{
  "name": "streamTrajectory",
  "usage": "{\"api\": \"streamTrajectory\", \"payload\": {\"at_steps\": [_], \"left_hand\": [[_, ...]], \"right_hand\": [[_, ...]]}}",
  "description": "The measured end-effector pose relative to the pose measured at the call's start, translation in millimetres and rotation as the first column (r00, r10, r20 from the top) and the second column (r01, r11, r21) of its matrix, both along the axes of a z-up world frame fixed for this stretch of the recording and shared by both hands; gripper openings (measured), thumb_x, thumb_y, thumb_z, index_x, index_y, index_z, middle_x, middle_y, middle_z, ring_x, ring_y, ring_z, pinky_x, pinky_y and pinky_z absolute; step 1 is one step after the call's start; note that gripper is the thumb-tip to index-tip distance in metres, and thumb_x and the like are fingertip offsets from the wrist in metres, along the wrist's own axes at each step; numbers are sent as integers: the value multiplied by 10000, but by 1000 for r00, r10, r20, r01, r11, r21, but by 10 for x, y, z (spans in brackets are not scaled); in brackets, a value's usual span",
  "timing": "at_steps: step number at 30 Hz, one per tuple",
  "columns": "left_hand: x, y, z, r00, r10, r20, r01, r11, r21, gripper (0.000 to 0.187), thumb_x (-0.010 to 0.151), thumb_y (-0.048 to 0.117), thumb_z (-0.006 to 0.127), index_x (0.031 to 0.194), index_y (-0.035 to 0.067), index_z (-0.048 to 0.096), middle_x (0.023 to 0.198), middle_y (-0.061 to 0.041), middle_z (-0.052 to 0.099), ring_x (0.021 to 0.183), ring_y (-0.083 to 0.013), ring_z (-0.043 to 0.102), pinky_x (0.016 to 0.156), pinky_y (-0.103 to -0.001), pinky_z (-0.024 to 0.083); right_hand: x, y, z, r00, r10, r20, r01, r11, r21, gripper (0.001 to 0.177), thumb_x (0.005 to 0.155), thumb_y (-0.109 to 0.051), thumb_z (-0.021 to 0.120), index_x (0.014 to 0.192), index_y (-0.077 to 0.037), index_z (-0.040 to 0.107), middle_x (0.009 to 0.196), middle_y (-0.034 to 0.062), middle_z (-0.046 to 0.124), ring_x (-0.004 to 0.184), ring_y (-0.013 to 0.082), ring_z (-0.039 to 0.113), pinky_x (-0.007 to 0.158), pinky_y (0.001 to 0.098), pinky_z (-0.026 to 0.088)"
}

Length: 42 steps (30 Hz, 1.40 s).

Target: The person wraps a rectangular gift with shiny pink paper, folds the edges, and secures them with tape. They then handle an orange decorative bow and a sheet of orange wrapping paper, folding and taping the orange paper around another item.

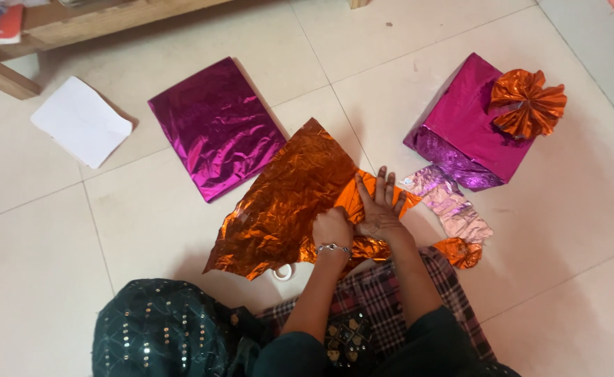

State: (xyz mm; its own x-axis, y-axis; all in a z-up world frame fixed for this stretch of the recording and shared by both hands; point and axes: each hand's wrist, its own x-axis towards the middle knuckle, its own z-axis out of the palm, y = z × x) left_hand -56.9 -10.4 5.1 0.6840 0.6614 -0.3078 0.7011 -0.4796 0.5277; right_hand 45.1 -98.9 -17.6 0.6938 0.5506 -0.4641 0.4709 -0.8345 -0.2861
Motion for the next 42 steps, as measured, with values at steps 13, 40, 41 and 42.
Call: {"api": "streamTrajectory", "payload": {"at_steps": [13,40,41,42], "left_hand": [[-254,-51,-53,997,-27,66,26,999,22,87,848,135,717,885,80,773,829,-242,722,808,-415,731,729,-483,601],[-807,-93,-91,979,-3,206,-2,1000,22,96,781,101,705,825,74,786,792,-225,727,741,-402,727,713,-470,601],[-818,-95,-83,977,-6,211,0,1000,29,98,786,100,702,832,76,786,791,-227,727,744,-402,727,714,-469,602],[-828,-98,-74,982,-13,189,7,1000,30,93,780,108,716,832,71,783,789,-229,724,742,-404,725,710,-472,601]], "right_hand": [[0,21,88,999,4,-44,-6,999,-40,1413,540,-360,851,1644,-382,-30,1663,189,-335,1531,394,-325,1169,680,-104],[-18,54,178,997,-4,-76,-2,997,-75,1485,518,-389,893,1635,-407,-87,1653,190,-361,1519,384,-350,1177,665,-125],[-17,57,181,997,-9,-81,2,997,-77,1485,522,-398,897,1631,-410,-90,1652,187,-363,1518,380,-351,1180,663,-128],[-14,55,187,996,-13,-86,6,997,-79,1485,525,-407,901,1628,-412,-93,1650,183,-364,1518,376,-352,1183,661,-130]]}}
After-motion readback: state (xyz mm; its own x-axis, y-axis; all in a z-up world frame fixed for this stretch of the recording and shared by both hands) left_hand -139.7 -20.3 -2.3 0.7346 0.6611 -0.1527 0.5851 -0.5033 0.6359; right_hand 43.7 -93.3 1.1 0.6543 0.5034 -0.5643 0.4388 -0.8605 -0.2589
